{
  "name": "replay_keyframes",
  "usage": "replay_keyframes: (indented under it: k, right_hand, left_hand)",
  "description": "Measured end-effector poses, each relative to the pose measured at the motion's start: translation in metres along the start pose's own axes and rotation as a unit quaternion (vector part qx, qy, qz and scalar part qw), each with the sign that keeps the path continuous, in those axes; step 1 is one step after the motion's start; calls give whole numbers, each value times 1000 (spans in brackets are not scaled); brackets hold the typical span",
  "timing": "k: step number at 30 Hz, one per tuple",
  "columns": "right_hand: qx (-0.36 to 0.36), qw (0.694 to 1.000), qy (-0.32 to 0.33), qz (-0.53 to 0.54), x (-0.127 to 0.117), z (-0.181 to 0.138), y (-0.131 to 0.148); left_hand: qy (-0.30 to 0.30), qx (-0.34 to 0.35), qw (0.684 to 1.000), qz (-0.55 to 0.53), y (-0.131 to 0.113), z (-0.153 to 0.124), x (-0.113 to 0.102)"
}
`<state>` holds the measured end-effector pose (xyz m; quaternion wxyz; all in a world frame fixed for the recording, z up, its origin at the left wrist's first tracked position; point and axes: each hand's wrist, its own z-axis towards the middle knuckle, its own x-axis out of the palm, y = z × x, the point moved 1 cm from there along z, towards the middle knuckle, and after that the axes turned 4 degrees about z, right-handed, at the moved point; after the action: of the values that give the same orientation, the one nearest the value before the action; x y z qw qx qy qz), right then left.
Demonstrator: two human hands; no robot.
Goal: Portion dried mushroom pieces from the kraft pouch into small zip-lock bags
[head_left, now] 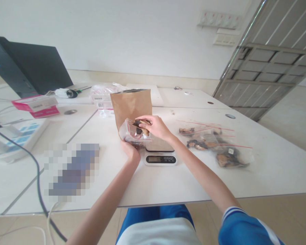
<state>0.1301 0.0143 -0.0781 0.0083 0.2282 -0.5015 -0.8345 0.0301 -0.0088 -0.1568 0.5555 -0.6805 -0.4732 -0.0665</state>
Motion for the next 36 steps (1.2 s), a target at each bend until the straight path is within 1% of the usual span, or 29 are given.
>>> replay_keyframes:
  k: [3, 5, 7, 9, 11, 14, 17, 20, 23, 25, 28, 33, 36]
  right_hand:
    - [-3, 994, -17, 107, -1, 9, -5]
    - [19, 985, -35, 169, -4, 16, -2]
    - [43, 975, -61, 208, -11, 26, 6]
    - [41, 971, -90, 218, -21, 40, 19]
    - [11, 974, -115, 194, -30, 57, 34]
    - [-36, 985, -129, 105, -39, 87, 51]
    - [-67, 987, -145, 5, -38, 112, 55]
    - [-102, 979, -152, -86, -32, 123, 53]
    - [-130, 968, -136, -167, -26, 124, 52]
    - [-133, 965, -124, -190, -23, 124, 53]
    - [-143, 968, -89, -187, -20, 125, 56]
    - [-154, 975, 14, -160, -17, 123, 56]
    - [-136, 978, 36, -152, -18, 118, 57]
  left_hand:
    - [2, 1, 1000, 2, 1, 1, 0]
    - [3, 5, 1000, 4, 3, 3, -1]
    - [2, 7, 1000, 5, 4, 5, -1]
    - [-4, 8, 1000, 7, 5, 6, -1]
    - [-10, 7, 1000, 7, 6, 6, -1]
    - [-12, 7, 1000, 7, 6, 5, -1]
    - [-8, 11, 1000, 9, 5, 5, -2]
    - [-5, 13, 1000, 14, 6, 7, -2]
    - [-6, 16, 1000, 21, 7, 9, -2]
    - [-12, 16, 999, 26, 7, 10, -3]
    - [-14, 16, 999, 31, 7, 9, -3]
    - [-14, 11, 999, 35, 4, 3, -2]
    - [-9, 5, 999, 35, 3, 2, -1]
